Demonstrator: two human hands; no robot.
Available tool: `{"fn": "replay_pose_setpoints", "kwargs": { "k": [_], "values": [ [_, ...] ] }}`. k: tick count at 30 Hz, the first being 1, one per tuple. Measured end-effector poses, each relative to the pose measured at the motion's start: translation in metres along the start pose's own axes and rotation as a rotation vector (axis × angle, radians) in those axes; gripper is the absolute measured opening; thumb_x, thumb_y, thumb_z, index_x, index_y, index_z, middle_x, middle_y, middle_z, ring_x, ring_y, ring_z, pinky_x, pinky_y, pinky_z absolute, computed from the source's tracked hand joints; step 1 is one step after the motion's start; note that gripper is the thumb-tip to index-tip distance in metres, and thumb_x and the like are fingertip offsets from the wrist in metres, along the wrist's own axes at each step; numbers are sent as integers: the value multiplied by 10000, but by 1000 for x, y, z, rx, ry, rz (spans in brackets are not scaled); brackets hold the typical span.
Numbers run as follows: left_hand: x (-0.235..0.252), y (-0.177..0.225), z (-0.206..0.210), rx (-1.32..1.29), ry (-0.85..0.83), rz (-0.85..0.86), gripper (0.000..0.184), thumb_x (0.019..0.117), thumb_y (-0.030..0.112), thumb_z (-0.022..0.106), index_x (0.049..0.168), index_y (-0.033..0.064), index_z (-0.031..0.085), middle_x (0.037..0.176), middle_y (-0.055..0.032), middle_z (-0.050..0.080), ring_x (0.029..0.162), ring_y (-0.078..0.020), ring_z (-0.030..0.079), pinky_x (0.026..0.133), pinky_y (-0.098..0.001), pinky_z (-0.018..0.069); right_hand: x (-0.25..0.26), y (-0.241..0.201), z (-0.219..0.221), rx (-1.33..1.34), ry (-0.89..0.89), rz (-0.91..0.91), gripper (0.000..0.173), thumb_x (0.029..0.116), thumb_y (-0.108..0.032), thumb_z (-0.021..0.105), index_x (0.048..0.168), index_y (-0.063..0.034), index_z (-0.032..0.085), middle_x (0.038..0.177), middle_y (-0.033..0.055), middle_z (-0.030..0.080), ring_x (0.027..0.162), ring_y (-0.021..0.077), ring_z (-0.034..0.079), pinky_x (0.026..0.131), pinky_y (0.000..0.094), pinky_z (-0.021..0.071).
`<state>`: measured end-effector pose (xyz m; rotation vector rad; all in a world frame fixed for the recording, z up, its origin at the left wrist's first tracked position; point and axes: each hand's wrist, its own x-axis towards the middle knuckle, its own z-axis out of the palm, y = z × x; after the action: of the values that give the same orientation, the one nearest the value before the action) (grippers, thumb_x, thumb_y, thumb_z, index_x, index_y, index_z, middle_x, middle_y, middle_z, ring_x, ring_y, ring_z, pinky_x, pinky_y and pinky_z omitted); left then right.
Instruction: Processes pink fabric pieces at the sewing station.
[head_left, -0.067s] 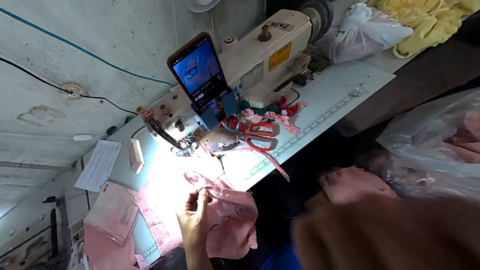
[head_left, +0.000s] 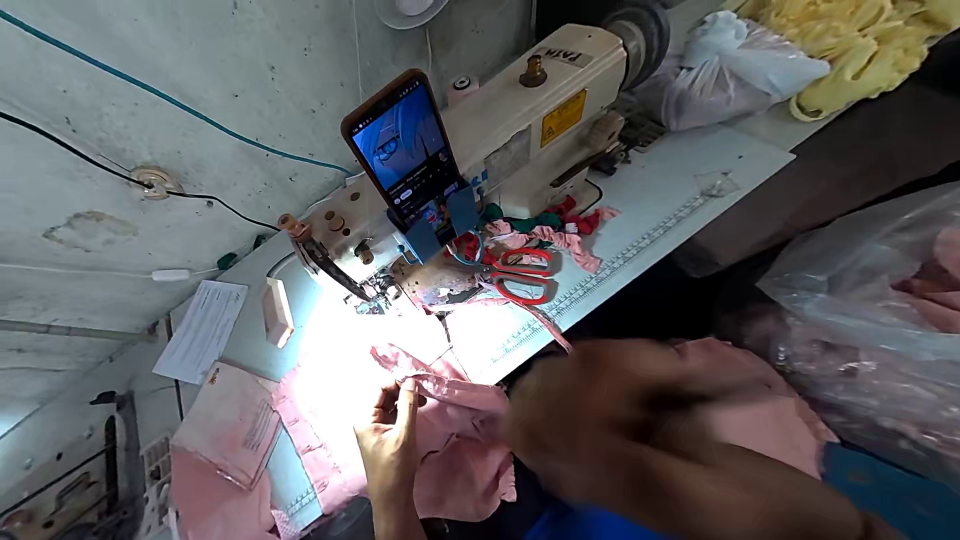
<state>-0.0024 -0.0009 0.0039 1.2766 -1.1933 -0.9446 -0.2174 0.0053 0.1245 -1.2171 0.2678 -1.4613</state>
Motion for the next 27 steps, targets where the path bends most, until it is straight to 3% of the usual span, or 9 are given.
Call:
{"fn": "replay_pose_setpoints", "kwargs": {
  "k": [2, 4, 6, 14, 19, 21, 23, 25, 27],
  "values": [
    [-1, 1, 0, -31, 9, -7, 74, 939, 77, 652, 916, 32, 706, 771, 1, 710, 705, -71, 690, 680, -226, 596, -1, 62, -17, -447, -46, 32, 143, 972, -90, 618, 1070, -7, 684, 761, -4, 618, 612, -17, 494, 543, 135, 413],
    [-2, 0, -1, -13, -4, -11, 70, 933, 47, 642, 939, 17, 706, 798, -4, 720, 732, -74, 696, 701, -233, 600, -7, 103, -27, -945, -103, 213, 274, 963, -292, 659, 1177, -136, 731, 941, 31, 703, 765, 121, 658, 634, 323, 546],
    [-1, -1, -3, 37, -14, 12, 88, 934, 32, 629, 960, 0, 706, 814, -21, 718, 741, -92, 698, 703, -245, 604, -13, 125, -31, -1095, -132, 265, 283, 965, -360, 657, 1153, -166, 743, 1020, 57, 699, 799, 186, 685, 629, 409, 562],
    [-3, 1, -8, 247, -59, 59, 143, 974, 106, 632, 1010, 5, 727, 880, -14, 744, 792, -68, 719, 737, -225, 617, -8, 129, -32, -1264, -209, 156, 218, 922, -301, 668, 999, -105, 721, 889, 61, 683, 698, 221, 667, 523, 420, 504],
    [8, 9, -9, 329, -124, 74, 177, 995, 155, 635, 1010, 14, 740, 902, -16, 747, 819, -82, 726, 755, -249, 626, -2, 136, -33, -854, 32, 538, 268, 968, -329, 649, 988, -77, 735, 837, 45, 686, 766, 157, 650, 698, 400, 543],
    [9, 11, -7, 297, -115, 13, 138, 986, 142, 654, 971, 34, 737, 856, -19, 742, 787, -105, 729, 734, -279, 631, -11, 132, -34, -826, 80, 513, 264, 978, -334, 667, 1101, -102, 695, 902, 22, 692, 788, 129, 666, 692, 384, 575],
    [7, 14, -5, 230, -91, -39, 103, 989, 125, 664, 974, 46, 730, 836, -20, 734, 750, -119, 717, 708, -295, 625, -19, 116, -28, -823, 67, 481, 332, 1044, -373, 537, 1248, -113, 565, 949, 4, 636, 776, 97, 636, 628, 323, 559],
    [7, 15, -2, 170, -75, -59, 100, 994, 128, 668, 995, 48, 729, 840, -16, 733, 739, -113, 711, 700, -289, 619, -23, 100, -21, -790, 45, 495, 282, 1062, -330, 411, 1228, -132, 525, 842, -33, 563, 670, 65, 564, 535, 270, 482],
    [7, 14, 0, 100, -79, -53, 94, 995, 104, 663, 1009, 35, 725, 846, -23, 728, 742, -111, 701, 701, -276, 612, -28, 98, -20, -816, -3, 513, 220, 1051, -301, 449, 1159, -139, 550, 833, -48, 581, 658, 49, 564, 538, 262, 487]
  ]
}}
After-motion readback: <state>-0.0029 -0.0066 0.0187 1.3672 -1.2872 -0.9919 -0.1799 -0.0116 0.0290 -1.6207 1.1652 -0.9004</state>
